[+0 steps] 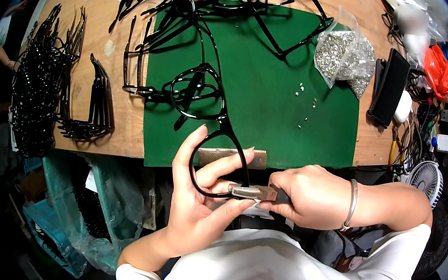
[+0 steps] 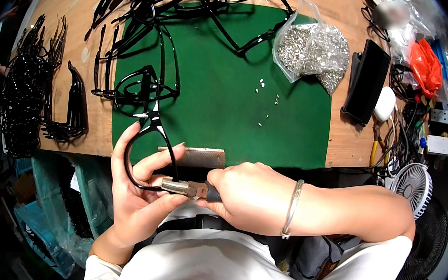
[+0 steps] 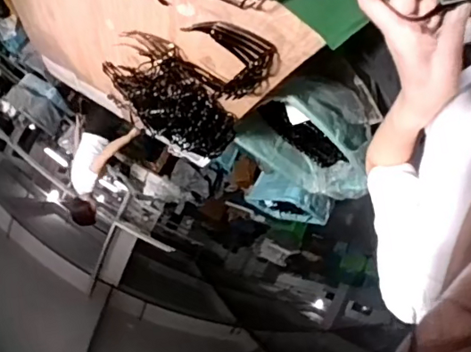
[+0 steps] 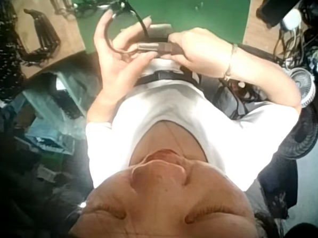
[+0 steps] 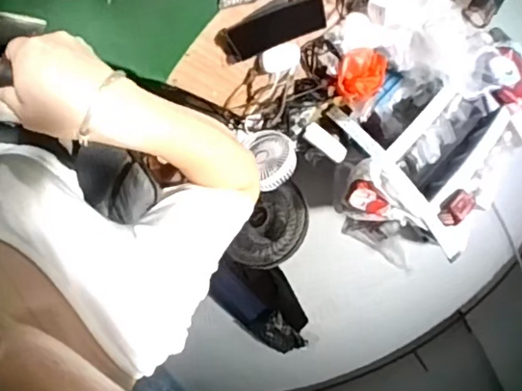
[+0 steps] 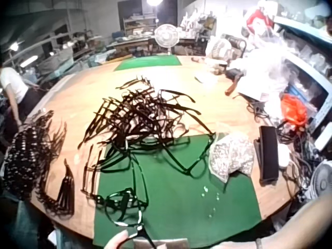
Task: The person uses pliers to adjust the arms of multiple black eyeglass frames on a green mat. They pick up each frame, apply pressure to the hinge area, and place the adjusted frames aside. The process is repeated for several frames throughout the clip.
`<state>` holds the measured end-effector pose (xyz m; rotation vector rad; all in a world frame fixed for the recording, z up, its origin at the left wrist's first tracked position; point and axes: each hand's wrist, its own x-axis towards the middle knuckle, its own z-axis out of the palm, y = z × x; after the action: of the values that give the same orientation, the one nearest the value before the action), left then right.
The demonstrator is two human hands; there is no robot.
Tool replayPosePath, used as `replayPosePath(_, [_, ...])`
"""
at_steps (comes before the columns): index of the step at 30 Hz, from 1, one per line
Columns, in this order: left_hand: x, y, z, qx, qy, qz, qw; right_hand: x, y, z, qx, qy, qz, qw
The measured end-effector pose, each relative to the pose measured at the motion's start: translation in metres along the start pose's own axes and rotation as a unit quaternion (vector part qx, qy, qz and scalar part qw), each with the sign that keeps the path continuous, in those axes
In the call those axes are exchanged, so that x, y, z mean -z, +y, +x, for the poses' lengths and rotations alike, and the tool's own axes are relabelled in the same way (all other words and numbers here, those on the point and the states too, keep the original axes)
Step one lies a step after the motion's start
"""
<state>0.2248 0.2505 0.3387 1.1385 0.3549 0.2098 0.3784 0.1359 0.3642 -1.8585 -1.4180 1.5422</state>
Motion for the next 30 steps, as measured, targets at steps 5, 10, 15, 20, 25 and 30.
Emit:
replayPosePath(5, [0.003,0.001,0.002,0.030,0.000,0.007,1.000,0.006,0.011,0.000,0.009,-0.012,0.061,0.998])
replayPosePath(10, [-0.004,-0.005,0.007,0.057,0.090,0.007,0.994,0.000,0.054,-0.013,-0.006,0.205,-0.104,0.973])
replayPosePath(15, [0.004,-0.039,0.002,-0.044,-0.007,0.039,0.998,-0.033,0.081,-0.007,-0.077,0.252,-0.287,0.921])
replayPosePath(20, [0.008,-0.026,-0.026,0.049,0.050,-0.005,0.997,-0.017,0.081,-0.015,-0.083,0.314,-0.221,0.920])
replayPosePath(25, [-0.006,-0.020,-0.015,0.084,0.030,-0.140,0.986,-0.020,0.101,0.013,-0.072,0.359,-0.151,0.918])
replayPosePath(30, [0.011,-0.021,-0.012,0.172,0.012,-0.104,0.980,-0.023,0.103,0.015,-0.069,0.341,-0.171,0.922])
